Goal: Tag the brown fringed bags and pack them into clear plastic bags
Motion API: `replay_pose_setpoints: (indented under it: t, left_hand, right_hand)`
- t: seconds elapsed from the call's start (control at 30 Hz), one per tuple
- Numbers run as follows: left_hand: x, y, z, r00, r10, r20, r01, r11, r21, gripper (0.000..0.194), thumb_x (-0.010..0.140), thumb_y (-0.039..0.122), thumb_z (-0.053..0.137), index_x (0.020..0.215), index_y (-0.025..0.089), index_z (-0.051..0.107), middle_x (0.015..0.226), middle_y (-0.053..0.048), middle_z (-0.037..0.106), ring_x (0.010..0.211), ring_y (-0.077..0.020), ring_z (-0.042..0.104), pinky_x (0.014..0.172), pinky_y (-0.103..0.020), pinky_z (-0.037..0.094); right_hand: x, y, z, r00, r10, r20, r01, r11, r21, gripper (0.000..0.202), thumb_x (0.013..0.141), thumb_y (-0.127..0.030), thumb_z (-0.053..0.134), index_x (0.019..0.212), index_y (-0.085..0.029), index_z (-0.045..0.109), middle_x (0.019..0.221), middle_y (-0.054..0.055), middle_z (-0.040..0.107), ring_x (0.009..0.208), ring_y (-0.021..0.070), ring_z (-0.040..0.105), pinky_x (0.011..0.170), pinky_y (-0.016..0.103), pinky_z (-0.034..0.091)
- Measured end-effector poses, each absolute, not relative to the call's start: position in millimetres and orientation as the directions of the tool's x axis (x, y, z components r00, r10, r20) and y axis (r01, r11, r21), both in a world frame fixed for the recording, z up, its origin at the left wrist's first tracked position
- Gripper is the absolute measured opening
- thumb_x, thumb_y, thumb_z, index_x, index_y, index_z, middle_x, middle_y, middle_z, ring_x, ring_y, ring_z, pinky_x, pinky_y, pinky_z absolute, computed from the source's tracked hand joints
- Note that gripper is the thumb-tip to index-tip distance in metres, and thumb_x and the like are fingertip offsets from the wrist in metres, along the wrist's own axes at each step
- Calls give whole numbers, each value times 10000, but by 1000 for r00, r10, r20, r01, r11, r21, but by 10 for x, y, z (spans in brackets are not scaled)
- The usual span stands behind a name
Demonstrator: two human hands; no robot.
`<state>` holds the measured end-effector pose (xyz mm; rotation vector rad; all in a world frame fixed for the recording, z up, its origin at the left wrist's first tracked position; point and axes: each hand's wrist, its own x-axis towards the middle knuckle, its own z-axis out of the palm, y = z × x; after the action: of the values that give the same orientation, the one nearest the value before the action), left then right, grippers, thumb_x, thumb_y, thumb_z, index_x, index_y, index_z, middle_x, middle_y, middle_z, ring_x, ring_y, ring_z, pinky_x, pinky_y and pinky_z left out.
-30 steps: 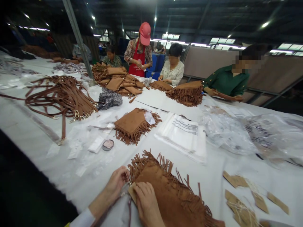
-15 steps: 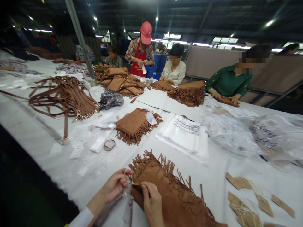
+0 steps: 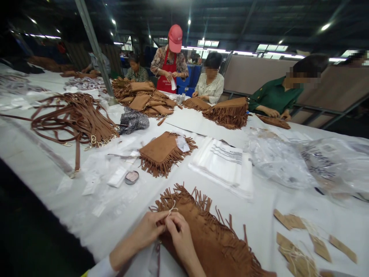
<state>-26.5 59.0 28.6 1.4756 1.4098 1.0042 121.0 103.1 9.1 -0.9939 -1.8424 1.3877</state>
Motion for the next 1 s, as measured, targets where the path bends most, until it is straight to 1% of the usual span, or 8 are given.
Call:
replay_pose_setpoints:
  t: [0.13,0.33,0.43,0.5,0.63,0.77,0.9,1.0]
  left_hand:
    - [-189,624,175,-74,996,-41,335,64,940,222,744,157,473,819,211,676,694,-12,664,669,-177,586,637,-262,380]
    - [-159,683,-44,-321,930,-177,160,238,958,133,739,272,599,754,196,707,631,-5,668,587,-166,597,613,-275,428]
    - [-181,688,-132,-392,895,-212,-71,200,977,111,675,282,681,705,176,679,598,7,649,555,-146,587,578,-261,432]
    - [-229,691,-182,-446,851,-275,-249,178,952,212,641,342,729,709,156,654,574,7,634,512,-137,576,514,-244,424]
    - [-491,779,-242,-529,785,-322,-345,147,927,378,621,454,758,768,134,620,585,-4,631,484,-123,571,436,-209,396]
    - [-923,987,-218,-628,710,-318,-380,77,922,374,638,412,764,818,145,573,690,1,629,585,-100,609,541,-200,478]
    - [-1205,989,-94,-694,663,-281,-343,39,939,383,699,384,729,970,184,546,845,14,612,717,-91,646,675,-213,520]
    - [-1147,697,-22,-613,729,-306,-308,136,942,425,679,473,741,933,166,593,777,1,627,665,-138,647,623,-255,522]
  right_hand:
    - [1128,1005,6,-386,922,-36,156,27,-987,383,827,-539,588,727,-175,650,797,54,667,784,212,609,746,309,479]
    - [1075,1007,-146,-196,972,-129,54,-121,-991,431,782,-596,599,735,-169,632,685,25,636,673,191,577,643,287,480]
    - [1100,1033,-163,-131,987,-90,125,-74,-989,438,778,-606,594,707,-174,627,652,20,631,651,190,575,620,284,482]
    - [1117,1044,-177,-131,990,-46,186,-21,-982,423,794,-585,591,714,-172,638,653,30,647,654,197,591,633,292,495]
    - [1170,1010,-247,-182,976,120,326,175,-929,320,841,-468,587,874,-162,673,825,77,707,789,225,654,740,324,538]
    - [1394,839,-364,-368,870,330,524,486,-699,522,843,-338,600,1328,-178,488,1222,132,633,1110,263,608,931,397,524]
    - [1768,594,-531,-634,640,434,604,760,-238,609,777,-369,665,1344,-231,491,1388,149,512,1257,354,491,969,510,490]
    - [1956,503,-644,-663,548,510,631,775,-13,447,833,-284,591,1272,-209,546,1338,166,558,1230,325,520,962,505,479]
